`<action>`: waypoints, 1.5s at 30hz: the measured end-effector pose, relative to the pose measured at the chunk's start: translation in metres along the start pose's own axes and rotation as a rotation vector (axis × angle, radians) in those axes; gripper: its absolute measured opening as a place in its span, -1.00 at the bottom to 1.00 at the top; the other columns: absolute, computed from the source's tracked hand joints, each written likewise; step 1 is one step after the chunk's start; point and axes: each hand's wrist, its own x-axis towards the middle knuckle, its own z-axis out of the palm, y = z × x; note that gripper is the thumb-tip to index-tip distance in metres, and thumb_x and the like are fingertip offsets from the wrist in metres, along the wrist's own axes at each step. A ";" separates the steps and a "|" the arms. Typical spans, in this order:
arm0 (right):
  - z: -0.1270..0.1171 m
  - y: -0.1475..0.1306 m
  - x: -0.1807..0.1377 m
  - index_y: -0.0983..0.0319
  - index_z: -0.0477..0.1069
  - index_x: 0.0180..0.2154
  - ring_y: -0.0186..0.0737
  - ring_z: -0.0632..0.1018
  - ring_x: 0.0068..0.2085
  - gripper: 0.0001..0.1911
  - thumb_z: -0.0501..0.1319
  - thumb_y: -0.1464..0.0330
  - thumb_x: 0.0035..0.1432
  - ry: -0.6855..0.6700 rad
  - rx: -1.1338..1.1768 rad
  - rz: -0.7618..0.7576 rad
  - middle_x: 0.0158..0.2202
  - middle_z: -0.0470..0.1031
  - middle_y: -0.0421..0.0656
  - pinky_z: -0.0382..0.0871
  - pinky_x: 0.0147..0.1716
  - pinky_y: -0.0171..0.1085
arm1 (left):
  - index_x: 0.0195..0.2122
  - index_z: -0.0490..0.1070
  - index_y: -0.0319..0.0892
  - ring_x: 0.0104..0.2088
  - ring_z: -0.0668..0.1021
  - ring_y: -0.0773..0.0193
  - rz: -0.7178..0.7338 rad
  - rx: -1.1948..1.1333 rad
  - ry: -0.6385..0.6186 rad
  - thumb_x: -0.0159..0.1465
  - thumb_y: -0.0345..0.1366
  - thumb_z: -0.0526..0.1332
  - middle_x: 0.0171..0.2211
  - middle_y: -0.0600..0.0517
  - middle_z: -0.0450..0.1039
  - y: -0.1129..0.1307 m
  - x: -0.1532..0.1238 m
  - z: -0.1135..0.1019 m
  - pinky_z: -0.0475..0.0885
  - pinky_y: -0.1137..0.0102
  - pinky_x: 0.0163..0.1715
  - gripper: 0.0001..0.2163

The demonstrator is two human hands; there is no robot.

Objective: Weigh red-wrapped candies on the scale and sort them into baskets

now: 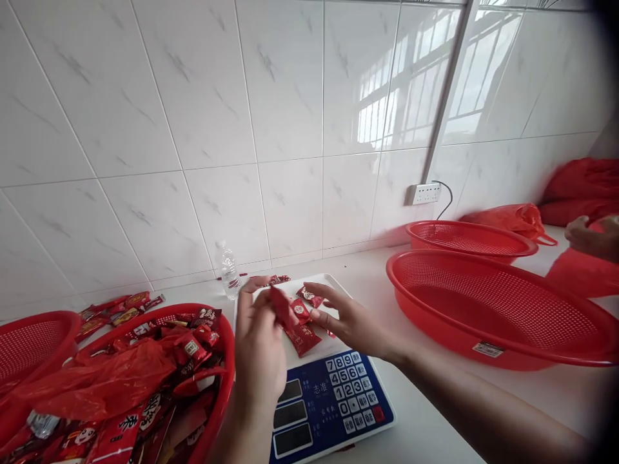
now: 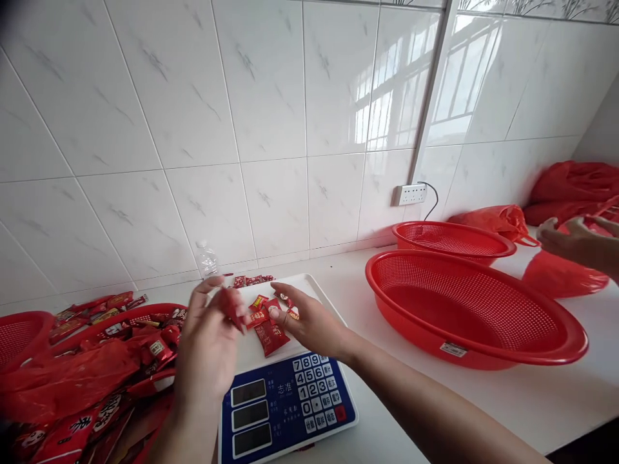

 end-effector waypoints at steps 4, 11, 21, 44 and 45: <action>0.014 0.025 0.009 0.07 0.12 0.21 0.09 0.07 0.27 -0.32 0.15 0.02 0.09 -0.159 -0.367 0.089 0.29 0.04 -0.02 -0.02 0.17 0.15 | -0.30 0.34 -0.16 -0.64 0.27 0.48 -0.015 -0.295 -0.026 0.14 -0.36 0.20 -0.64 0.15 0.23 0.027 -0.008 -0.002 0.22 0.65 -0.71 -0.90; 0.035 0.030 0.017 0.08 0.43 -0.07 0.05 0.35 0.08 -0.70 0.12 0.27 0.14 -0.187 -0.475 -0.094 0.10 0.31 -0.05 0.21 0.01 0.06 | -0.28 0.40 -0.17 -0.66 0.23 0.48 0.026 -0.309 -0.070 0.21 -0.33 0.16 -0.65 0.13 0.23 0.043 -0.020 0.000 0.26 0.65 -0.71 -0.91; 0.021 0.050 0.027 0.21 0.33 -0.39 -0.37 0.47 -0.38 -0.82 0.12 0.55 -0.08 0.073 -0.319 -0.090 -0.26 0.40 -0.17 0.43 -0.41 -0.35 | -0.29 0.41 -0.13 -0.65 0.27 0.48 0.081 -0.253 -0.084 0.12 -0.28 0.26 -0.65 0.14 0.25 0.048 -0.024 -0.002 0.26 0.65 -0.72 -0.86; -0.067 0.076 0.014 0.18 0.21 0.15 -0.05 0.32 0.16 -0.38 -0.02 0.03 0.14 0.028 -0.697 0.219 0.20 0.24 -0.03 0.24 0.08 -0.13 | -0.26 0.40 -0.15 -0.64 0.39 0.45 0.160 -0.368 -0.203 0.20 -0.35 0.24 -0.62 0.14 0.41 0.063 -0.036 -0.008 0.33 0.68 -0.76 -0.91; -0.045 0.073 0.028 0.16 0.18 0.18 -0.06 0.30 0.17 -0.37 0.00 0.01 0.14 -0.043 -0.673 0.188 0.22 0.21 -0.05 0.23 0.09 -0.13 | -0.26 0.40 -0.15 -0.64 0.40 0.45 0.171 -0.367 -0.221 0.22 -0.38 0.22 -0.61 0.14 0.42 0.064 -0.036 -0.009 0.31 0.69 -0.77 -0.92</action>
